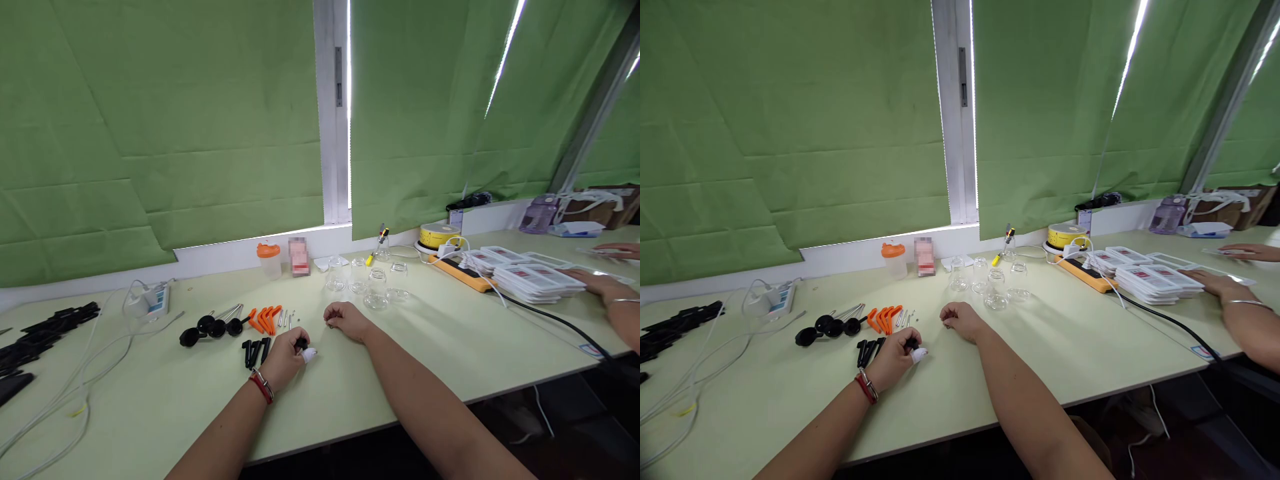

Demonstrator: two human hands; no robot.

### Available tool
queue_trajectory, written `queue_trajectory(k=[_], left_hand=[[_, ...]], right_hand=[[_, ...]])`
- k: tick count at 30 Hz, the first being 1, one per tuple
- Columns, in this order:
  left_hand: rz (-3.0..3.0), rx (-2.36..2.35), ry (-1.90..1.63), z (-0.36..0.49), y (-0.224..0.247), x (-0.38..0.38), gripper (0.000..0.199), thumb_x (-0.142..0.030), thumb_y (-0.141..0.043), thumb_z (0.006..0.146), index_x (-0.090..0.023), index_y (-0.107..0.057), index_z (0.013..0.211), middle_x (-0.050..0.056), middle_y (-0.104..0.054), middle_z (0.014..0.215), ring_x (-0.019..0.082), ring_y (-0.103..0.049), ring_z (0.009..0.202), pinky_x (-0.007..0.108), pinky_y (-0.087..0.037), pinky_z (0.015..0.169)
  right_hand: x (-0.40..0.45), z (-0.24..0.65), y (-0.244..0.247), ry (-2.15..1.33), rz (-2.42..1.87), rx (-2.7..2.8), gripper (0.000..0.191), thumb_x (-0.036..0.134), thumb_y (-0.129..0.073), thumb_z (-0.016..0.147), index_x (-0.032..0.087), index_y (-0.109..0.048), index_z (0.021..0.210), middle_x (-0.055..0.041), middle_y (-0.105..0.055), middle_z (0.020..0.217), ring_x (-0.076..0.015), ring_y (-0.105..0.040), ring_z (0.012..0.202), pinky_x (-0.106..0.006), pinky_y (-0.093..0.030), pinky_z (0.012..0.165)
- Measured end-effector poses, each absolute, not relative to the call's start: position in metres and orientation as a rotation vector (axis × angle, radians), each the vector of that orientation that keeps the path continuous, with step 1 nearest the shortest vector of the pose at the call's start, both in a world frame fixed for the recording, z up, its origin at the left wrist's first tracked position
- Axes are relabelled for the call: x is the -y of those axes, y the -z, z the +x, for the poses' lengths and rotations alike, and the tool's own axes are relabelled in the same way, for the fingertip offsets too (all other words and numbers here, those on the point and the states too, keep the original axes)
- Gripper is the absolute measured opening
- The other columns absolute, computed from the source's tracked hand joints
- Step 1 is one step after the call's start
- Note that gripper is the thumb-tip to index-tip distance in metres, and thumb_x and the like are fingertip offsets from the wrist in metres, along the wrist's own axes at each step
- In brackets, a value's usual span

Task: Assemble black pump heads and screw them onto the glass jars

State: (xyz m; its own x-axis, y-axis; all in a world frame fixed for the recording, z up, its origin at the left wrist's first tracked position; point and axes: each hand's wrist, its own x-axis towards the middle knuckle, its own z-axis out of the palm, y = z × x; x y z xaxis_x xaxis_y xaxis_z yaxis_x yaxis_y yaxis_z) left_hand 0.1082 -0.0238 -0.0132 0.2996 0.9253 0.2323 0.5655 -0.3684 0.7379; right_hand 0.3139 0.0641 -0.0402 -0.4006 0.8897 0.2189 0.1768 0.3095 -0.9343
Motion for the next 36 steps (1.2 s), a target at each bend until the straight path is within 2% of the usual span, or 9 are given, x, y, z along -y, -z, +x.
queue_trajectory(k=[10, 26, 36], left_hand=[[1.997, -1.251, -0.865, 0.1062, 0.0125, 0.0235, 0.018, -0.035, -0.057, 0.074, -0.018, -0.052, 0.073, -0.004, -0.041, 0.063, 0.012, -0.038, 0.06, 0.023, -0.033, 0.057], [2.05, -1.278, -0.81, 0.1075, 0.0102, 0.0239, 0.021, -0.038, -0.055, 0.077, -0.019, -0.048, 0.073, -0.004, -0.042, 0.064, 0.013, -0.039, 0.061, 0.024, -0.033, 0.058], [2.052, -1.279, -0.804, 0.1074, 0.0099, 0.0226, 0.022, -0.039, -0.055, 0.076, -0.02, -0.046, 0.071, -0.004, -0.041, 0.063, 0.013, -0.039, 0.061, 0.024, -0.033, 0.058]], right_hand=[[-0.0613, 0.3183, 0.0373, -1.279, -0.879, 1.687, 0.01, 0.016, -0.06, 0.062, 0.015, -0.062, 0.071, -0.0004, -0.063, 0.065, -0.0121, -0.056, 0.064, -0.026, -0.044, 0.063], [-0.0652, 0.3182, 0.042, -1.342, -0.815, 1.574, 0.011, 0.018, -0.063, 0.061, 0.015, -0.063, 0.072, -0.0009, -0.064, 0.067, -0.0117, -0.057, 0.061, -0.024, -0.042, 0.059], [-0.0647, 0.3182, 0.0399, -1.363, -0.816, 1.5, 0.014, 0.019, -0.065, 0.059, 0.015, -0.062, 0.072, -0.0017, -0.065, 0.07, -0.0124, -0.058, 0.066, -0.023, -0.041, 0.057]])
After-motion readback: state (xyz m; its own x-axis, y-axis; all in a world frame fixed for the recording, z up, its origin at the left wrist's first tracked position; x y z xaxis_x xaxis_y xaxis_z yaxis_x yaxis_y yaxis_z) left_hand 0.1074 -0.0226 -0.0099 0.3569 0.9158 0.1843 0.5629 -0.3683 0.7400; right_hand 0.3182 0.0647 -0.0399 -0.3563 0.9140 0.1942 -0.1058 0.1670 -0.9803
